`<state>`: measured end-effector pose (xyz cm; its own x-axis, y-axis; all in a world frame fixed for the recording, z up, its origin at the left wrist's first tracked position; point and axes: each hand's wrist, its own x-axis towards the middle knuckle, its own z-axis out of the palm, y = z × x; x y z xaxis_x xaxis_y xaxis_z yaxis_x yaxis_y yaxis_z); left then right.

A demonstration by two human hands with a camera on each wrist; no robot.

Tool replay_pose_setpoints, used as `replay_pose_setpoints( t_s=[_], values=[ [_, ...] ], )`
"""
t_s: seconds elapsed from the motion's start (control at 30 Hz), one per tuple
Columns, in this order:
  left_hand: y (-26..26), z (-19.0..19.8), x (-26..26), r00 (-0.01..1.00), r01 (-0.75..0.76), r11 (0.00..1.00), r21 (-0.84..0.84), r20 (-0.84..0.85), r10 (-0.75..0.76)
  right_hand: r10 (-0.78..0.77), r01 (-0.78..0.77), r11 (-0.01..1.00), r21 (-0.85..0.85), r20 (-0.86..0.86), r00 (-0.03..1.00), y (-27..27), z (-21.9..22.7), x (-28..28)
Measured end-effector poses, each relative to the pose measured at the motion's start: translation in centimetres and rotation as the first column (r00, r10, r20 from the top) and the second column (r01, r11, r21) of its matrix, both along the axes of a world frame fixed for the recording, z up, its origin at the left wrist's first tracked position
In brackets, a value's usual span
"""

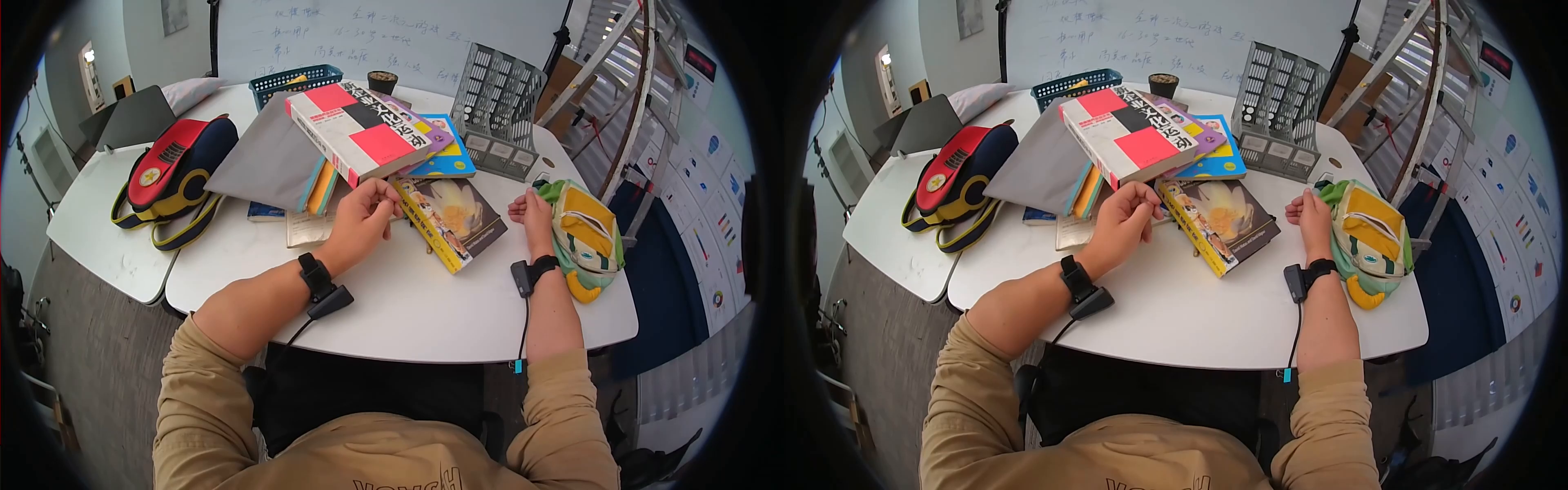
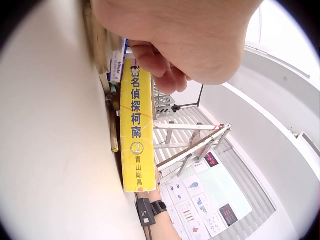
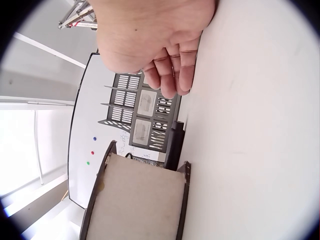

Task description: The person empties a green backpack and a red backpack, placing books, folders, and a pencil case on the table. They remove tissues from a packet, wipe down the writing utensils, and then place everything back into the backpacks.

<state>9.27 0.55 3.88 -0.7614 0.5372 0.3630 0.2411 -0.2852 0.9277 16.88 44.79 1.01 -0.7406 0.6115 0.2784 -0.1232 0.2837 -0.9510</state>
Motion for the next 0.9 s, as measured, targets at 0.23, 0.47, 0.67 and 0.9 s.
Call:
replay_pose_setpoints(
  t_s=[0.23, 0.47, 0.67, 0.9],
  values=[
    [0.0, 0.1, 0.1, 1.000, -0.022, 1.000, -0.003, -0.012, 0.022, 0.010, -0.010, 1.000, -0.005, 0.006, 1.000, 0.3, -0.3, -0.2],
    [-0.2, 0.3, 0.1, 0.999, -0.007, 1.000, -0.026, 0.040, 0.008, 0.009, -0.009, 1.000, -0.003, 0.023, 1.000, 0.3, -0.1, -0.2],
    [-0.5, 1.2, 0.2, 0.946, 0.119, 0.993, 0.026, 0.302, -0.122, 0.017, -0.017, 1.000, 0.010, 0.025, 1.000, 0.6, -0.5, -0.3],
    [-0.1, 1.8, -0.1, 0.817, -0.044, 0.984, 0.175, 0.572, -0.065, 0.008, -0.008, 1.000, 0.000, 0.035, 0.999, 0.4, -0.4, -0.3]
  ],
)
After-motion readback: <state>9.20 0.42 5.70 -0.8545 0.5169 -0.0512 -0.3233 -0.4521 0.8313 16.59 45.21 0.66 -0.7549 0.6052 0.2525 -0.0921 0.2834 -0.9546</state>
